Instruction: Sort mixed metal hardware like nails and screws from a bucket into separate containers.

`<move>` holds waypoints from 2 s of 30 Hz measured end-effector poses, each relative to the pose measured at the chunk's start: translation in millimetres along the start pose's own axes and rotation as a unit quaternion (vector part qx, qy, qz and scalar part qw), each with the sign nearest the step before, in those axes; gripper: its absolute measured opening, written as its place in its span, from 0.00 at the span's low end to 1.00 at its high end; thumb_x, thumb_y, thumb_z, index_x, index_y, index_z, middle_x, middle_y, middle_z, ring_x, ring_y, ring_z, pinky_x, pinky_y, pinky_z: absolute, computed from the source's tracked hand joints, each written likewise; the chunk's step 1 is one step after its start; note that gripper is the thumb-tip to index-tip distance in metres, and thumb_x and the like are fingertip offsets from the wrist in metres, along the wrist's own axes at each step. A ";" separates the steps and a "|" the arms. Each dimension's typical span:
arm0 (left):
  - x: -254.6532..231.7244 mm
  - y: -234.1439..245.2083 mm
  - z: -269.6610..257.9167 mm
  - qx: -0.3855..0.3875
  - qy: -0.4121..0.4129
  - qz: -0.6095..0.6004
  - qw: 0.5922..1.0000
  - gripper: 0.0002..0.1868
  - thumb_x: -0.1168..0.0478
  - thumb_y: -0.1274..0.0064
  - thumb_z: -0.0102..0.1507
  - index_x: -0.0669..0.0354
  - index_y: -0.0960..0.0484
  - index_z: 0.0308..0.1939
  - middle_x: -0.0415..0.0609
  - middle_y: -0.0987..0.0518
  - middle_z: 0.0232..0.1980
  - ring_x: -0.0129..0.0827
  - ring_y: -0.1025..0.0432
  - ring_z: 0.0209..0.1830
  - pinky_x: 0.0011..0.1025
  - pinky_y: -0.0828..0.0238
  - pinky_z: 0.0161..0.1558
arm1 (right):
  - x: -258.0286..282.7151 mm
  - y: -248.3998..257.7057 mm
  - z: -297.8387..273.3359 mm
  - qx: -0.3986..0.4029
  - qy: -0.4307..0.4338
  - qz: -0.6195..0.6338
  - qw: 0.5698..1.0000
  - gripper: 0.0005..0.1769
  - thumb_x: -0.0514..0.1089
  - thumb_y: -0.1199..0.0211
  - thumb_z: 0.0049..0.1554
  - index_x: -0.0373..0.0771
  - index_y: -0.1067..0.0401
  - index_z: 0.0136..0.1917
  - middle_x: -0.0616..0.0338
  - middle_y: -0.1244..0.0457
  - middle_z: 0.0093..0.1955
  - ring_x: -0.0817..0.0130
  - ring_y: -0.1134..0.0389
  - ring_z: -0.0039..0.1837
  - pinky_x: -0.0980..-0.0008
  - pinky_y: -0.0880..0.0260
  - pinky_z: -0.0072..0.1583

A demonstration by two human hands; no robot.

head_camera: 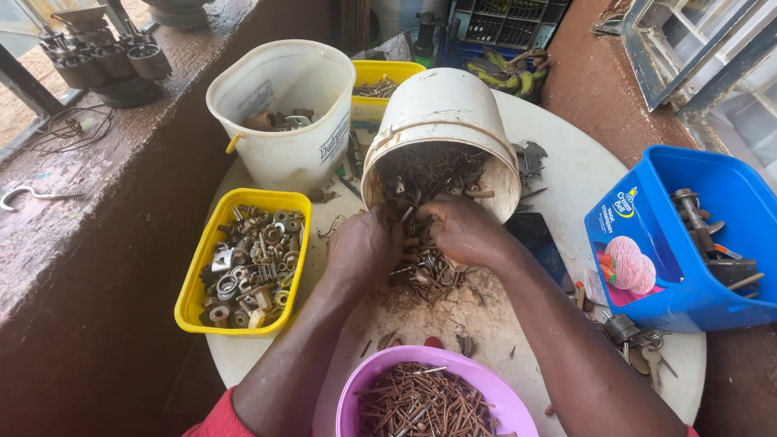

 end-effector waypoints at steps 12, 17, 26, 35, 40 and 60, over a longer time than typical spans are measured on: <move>-16.4 11.8 -26.2 0.019 -0.056 0.046 0.997 0.18 0.49 0.52 0.63 0.53 0.11 0.45 0.63 0.13 0.38 0.64 0.17 0.46 0.57 0.21 0.51 | -24.3 11.5 -2.4 -0.081 0.029 -0.057 0.995 0.24 0.28 0.52 0.62 0.33 0.23 0.66 0.37 0.30 0.55 0.41 0.24 0.54 0.46 0.23 0.56; -13.2 9.0 -21.8 0.001 -0.065 0.046 0.997 0.19 0.48 0.52 0.63 0.53 0.12 0.43 0.65 0.14 0.37 0.65 0.18 0.45 0.59 0.21 0.49 | -32.5 -10.1 17.4 -0.144 0.026 -0.102 0.984 0.26 0.31 0.52 0.63 0.40 0.22 0.68 0.46 0.30 0.53 0.51 0.23 0.54 0.55 0.24 0.60; -10.5 5.2 -19.9 0.009 -0.059 0.032 0.998 0.18 0.47 0.52 0.62 0.52 0.13 0.44 0.62 0.14 0.36 0.64 0.18 0.44 0.57 0.21 0.48 | -27.3 -10.3 18.2 -0.062 -0.001 -0.030 0.998 0.15 0.41 0.37 0.61 0.40 0.24 0.61 0.39 0.28 0.51 0.36 0.25 0.59 0.38 0.26 0.61; -5.2 0.6 -13.9 0.010 -0.053 0.040 0.998 0.19 0.45 0.53 0.61 0.51 0.14 0.42 0.62 0.14 0.36 0.64 0.18 0.45 0.58 0.22 0.47 | -10.4 18.7 -11.4 -0.102 -0.013 -0.044 0.994 0.08 0.40 0.39 0.63 0.41 0.23 0.54 0.45 0.28 0.47 0.48 0.23 0.50 0.51 0.23 0.56; -3.6 -4.0 -10.5 0.008 -0.066 0.040 0.997 0.18 0.45 0.53 0.61 0.51 0.15 0.41 0.62 0.15 0.35 0.65 0.18 0.44 0.58 0.22 0.46 | -8.6 52.6 -56.7 -0.121 -0.043 0.083 0.988 0.10 0.42 0.36 0.60 0.36 0.23 0.54 0.45 0.28 0.46 0.60 0.31 0.35 0.56 0.32 0.37; -7.7 -3.4 -16.3 0.048 -0.038 0.075 0.995 0.22 0.43 0.53 0.63 0.50 0.13 0.50 0.66 0.13 0.44 0.65 0.18 0.52 0.58 0.21 0.52 | -80.9 71.7 -207.5 -0.175 -0.213 0.333 0.902 0.09 0.39 0.35 0.59 0.31 0.19 0.48 0.48 0.31 0.37 0.73 0.43 0.31 0.73 0.42 0.31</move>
Point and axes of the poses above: each hand's wrist, its own z-axis towards the middle knuckle, its own y-axis out of the back of the hand, x = y × z, the point moved 8 cm from there along z, towards the middle knuckle
